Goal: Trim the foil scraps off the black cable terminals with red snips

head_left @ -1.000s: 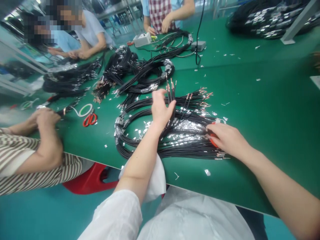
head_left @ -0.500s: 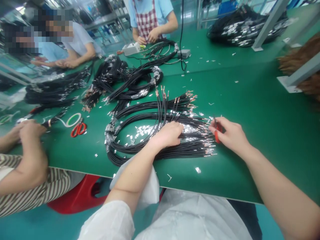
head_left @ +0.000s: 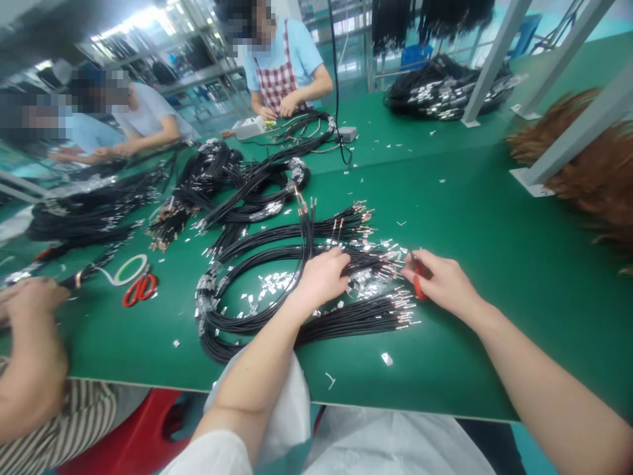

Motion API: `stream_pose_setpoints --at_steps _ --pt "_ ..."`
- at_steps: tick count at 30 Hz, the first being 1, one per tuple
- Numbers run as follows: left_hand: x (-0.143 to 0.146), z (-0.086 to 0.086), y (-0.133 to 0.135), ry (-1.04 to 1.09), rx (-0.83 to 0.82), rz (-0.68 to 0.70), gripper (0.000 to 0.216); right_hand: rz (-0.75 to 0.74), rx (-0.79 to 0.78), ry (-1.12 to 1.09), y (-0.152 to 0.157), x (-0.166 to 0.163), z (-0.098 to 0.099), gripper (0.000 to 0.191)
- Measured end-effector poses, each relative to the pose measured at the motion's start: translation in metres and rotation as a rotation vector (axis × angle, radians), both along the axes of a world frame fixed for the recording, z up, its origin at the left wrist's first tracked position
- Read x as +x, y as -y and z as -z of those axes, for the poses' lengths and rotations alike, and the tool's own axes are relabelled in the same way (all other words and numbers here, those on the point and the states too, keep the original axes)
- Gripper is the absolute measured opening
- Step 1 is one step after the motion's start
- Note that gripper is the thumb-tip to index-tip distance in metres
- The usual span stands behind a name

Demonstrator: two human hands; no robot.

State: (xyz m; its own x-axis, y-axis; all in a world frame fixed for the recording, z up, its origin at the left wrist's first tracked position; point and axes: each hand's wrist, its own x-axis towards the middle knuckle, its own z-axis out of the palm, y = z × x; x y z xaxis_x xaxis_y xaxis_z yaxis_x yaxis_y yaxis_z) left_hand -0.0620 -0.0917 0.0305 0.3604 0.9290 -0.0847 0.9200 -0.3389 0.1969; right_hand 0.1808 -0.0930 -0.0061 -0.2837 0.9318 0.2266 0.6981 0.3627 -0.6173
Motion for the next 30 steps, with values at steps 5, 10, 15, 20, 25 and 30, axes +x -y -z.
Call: stream_pose_setpoints --at_steps 5,10,15,20,25,30 --pt "-0.011 -0.010 -0.009 0.602 -0.145 -0.036 0.030 0.117 -0.073 -0.336 0.000 -0.003 -0.003 0.019" --pt "0.002 -0.021 -0.010 0.708 -0.314 -0.011 0.012 0.139 -0.238 -0.734 -0.001 -0.020 -0.016 0.028" --pt "0.022 -0.021 -0.009 0.789 -0.306 0.079 0.013 0.175 -0.204 -1.006 -0.004 -0.039 -0.039 0.026" --pt "0.030 -0.014 -0.009 1.026 -0.197 -0.073 0.012 0.145 -0.142 -1.030 -0.009 -0.051 -0.054 0.022" --pt "0.029 -0.016 -0.010 1.324 -0.240 -0.201 0.018 0.039 -0.168 -1.007 -0.017 -0.064 -0.056 0.020" --pt "0.031 -0.015 -0.012 1.343 -0.248 -0.211 0.016 0.005 -0.350 -1.149 -0.024 -0.073 -0.058 0.028"
